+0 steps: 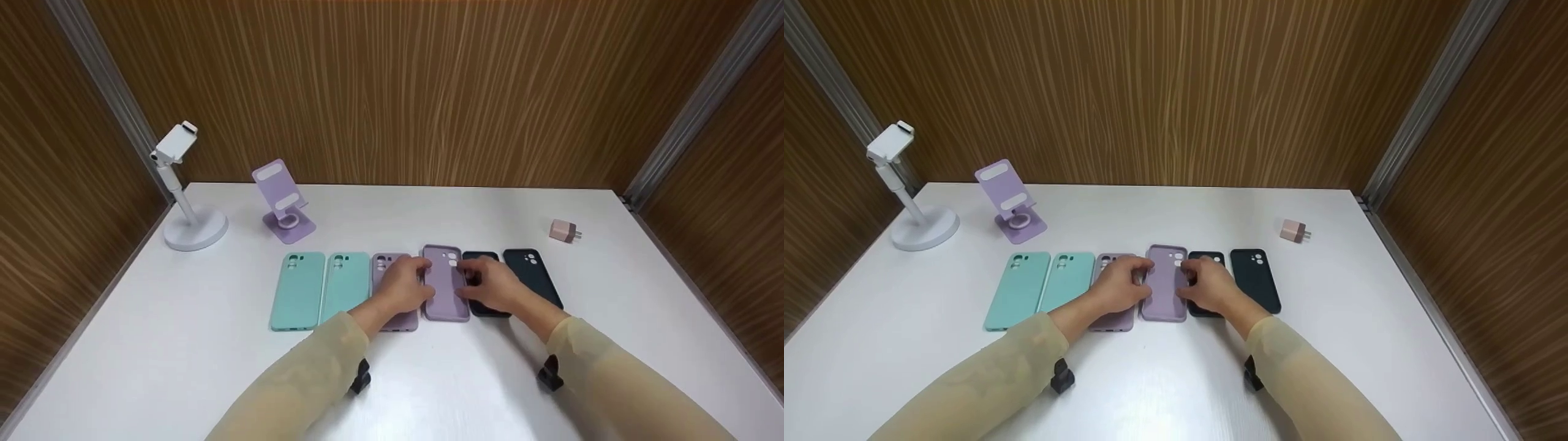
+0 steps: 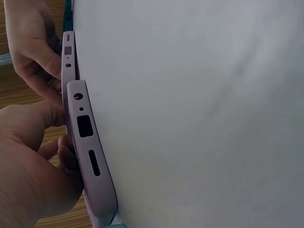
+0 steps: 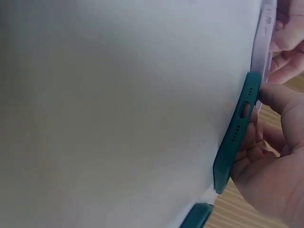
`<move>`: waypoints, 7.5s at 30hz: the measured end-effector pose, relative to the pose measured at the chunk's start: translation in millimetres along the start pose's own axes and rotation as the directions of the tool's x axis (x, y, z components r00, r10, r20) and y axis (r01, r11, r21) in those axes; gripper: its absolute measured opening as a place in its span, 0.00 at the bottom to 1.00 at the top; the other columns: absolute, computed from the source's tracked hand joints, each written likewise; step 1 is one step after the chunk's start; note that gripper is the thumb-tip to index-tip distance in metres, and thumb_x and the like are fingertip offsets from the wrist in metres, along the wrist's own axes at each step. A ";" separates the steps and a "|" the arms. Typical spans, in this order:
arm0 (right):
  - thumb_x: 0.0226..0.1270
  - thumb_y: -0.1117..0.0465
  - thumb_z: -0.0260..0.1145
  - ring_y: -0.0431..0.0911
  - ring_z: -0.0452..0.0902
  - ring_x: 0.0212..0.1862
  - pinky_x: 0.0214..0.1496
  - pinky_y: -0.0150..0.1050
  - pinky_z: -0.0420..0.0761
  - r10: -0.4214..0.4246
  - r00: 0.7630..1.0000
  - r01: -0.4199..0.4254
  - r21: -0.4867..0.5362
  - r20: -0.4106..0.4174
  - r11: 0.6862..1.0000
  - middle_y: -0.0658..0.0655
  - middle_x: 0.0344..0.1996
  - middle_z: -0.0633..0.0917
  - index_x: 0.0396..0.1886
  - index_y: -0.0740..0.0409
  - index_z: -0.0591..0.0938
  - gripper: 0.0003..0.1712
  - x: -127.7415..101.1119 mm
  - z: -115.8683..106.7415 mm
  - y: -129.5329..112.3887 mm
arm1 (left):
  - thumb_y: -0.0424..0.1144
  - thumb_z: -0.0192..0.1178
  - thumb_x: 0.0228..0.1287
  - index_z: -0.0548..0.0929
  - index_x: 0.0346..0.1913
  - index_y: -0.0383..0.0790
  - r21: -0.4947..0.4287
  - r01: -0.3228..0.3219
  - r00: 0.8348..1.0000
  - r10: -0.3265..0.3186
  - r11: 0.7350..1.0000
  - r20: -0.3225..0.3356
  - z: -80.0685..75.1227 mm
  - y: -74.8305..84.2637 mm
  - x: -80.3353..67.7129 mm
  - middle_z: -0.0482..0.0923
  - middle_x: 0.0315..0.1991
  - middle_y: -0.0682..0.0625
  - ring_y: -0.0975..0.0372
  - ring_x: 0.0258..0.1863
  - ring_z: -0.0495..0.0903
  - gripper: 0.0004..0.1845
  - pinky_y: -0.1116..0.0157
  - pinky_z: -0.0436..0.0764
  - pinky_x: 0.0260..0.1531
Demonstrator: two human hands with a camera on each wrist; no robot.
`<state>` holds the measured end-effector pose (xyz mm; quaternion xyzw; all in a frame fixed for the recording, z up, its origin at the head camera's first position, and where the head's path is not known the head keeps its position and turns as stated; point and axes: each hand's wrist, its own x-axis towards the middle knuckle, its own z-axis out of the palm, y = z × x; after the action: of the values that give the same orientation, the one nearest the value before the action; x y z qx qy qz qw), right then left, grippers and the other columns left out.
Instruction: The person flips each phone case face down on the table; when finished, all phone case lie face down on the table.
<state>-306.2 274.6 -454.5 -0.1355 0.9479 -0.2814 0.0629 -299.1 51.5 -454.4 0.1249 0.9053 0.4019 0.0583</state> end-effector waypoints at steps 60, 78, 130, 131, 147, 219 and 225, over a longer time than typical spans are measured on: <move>0.82 0.58 0.64 0.54 0.85 0.58 0.64 0.50 0.82 -0.051 0.955 -0.237 0.855 0.292 0.462 0.73 0.70 0.75 0.88 0.52 0.52 0.44 -18.6 -20.8 -9.5 | 0.43 0.78 0.65 0.74 0.78 0.55 -0.627 0.143 0.975 0.000 0.766 0.223 -2.7 12.2 -18.1 0.73 0.73 0.56 0.57 0.60 0.79 0.39 0.52 0.78 0.56; 0.84 0.57 0.61 0.59 0.80 0.66 0.67 0.55 0.79 -0.065 0.949 -0.239 0.836 0.310 0.493 0.74 0.78 0.63 0.89 0.47 0.49 0.44 -18.7 -22.4 -2.7 | 0.49 0.78 0.63 0.74 0.78 0.58 -0.547 0.143 0.972 -0.014 0.825 0.233 3.0 11.5 -18.7 0.71 0.76 0.57 0.56 0.61 0.76 0.41 0.60 0.81 0.46; 0.78 0.67 0.65 0.56 0.85 0.58 0.57 0.50 0.86 -0.004 0.989 -0.128 0.858 0.150 0.497 0.70 0.68 0.76 0.87 0.53 0.57 0.44 -27.2 -27.4 -14.1 | 0.33 0.75 0.66 0.79 0.73 0.44 -0.534 0.085 0.995 -0.095 0.841 0.010 -0.6 3.6 -11.4 0.83 0.51 0.46 0.59 0.50 0.84 0.32 0.64 0.86 0.48; 0.78 0.67 0.66 0.56 0.84 0.59 0.57 0.51 0.86 0.004 0.990 -0.127 0.852 0.144 0.508 0.70 0.69 0.75 0.86 0.54 0.57 0.44 -26.8 -26.9 -13.9 | 0.33 0.75 0.66 0.79 0.73 0.45 -0.523 0.087 0.995 -0.100 0.848 0.003 -1.0 3.4 -11.3 0.83 0.51 0.46 0.59 0.49 0.84 0.32 0.64 0.86 0.48; 0.77 0.68 0.67 0.56 0.85 0.57 0.55 0.51 0.87 0.089 0.994 -0.107 0.660 0.060 0.743 0.68 0.63 0.82 0.85 0.54 0.62 0.42 -26.0 -17.5 -8.6 | 0.30 0.74 0.65 0.81 0.71 0.45 -0.411 0.072 0.990 -0.116 0.909 -0.084 -4.0 3.8 -10.8 0.82 0.45 0.48 0.61 0.42 0.81 0.31 0.67 0.83 0.40; 0.69 0.65 0.75 0.45 0.87 0.39 0.42 0.39 0.88 -0.007 1.000 0.002 0.199 0.025 0.980 0.66 0.60 0.84 0.75 0.65 0.74 0.36 -17.8 -4.9 -6.5 | 0.29 0.75 0.62 0.77 0.72 0.35 -0.300 0.036 0.996 -0.060 0.953 -0.069 3.4 -13.4 -16.5 0.83 0.52 0.47 0.64 0.39 0.80 0.35 0.67 0.82 0.41; 0.71 0.65 0.74 0.46 0.86 0.40 0.43 0.39 0.88 0.003 1.000 -0.008 0.230 0.023 0.973 0.66 0.61 0.84 0.75 0.65 0.74 0.35 -17.6 -7.7 -5.3 | 0.29 0.75 0.62 0.78 0.72 0.35 -0.297 0.047 0.995 -0.072 0.954 -0.074 2.6 -12.8 -15.8 0.84 0.51 0.46 0.62 0.40 0.81 0.35 0.65 0.83 0.43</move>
<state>-289.7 279.5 -444.4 -0.1277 0.9087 -0.3873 0.0896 -285.6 40.8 -465.5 0.0703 0.8403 0.5351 0.0502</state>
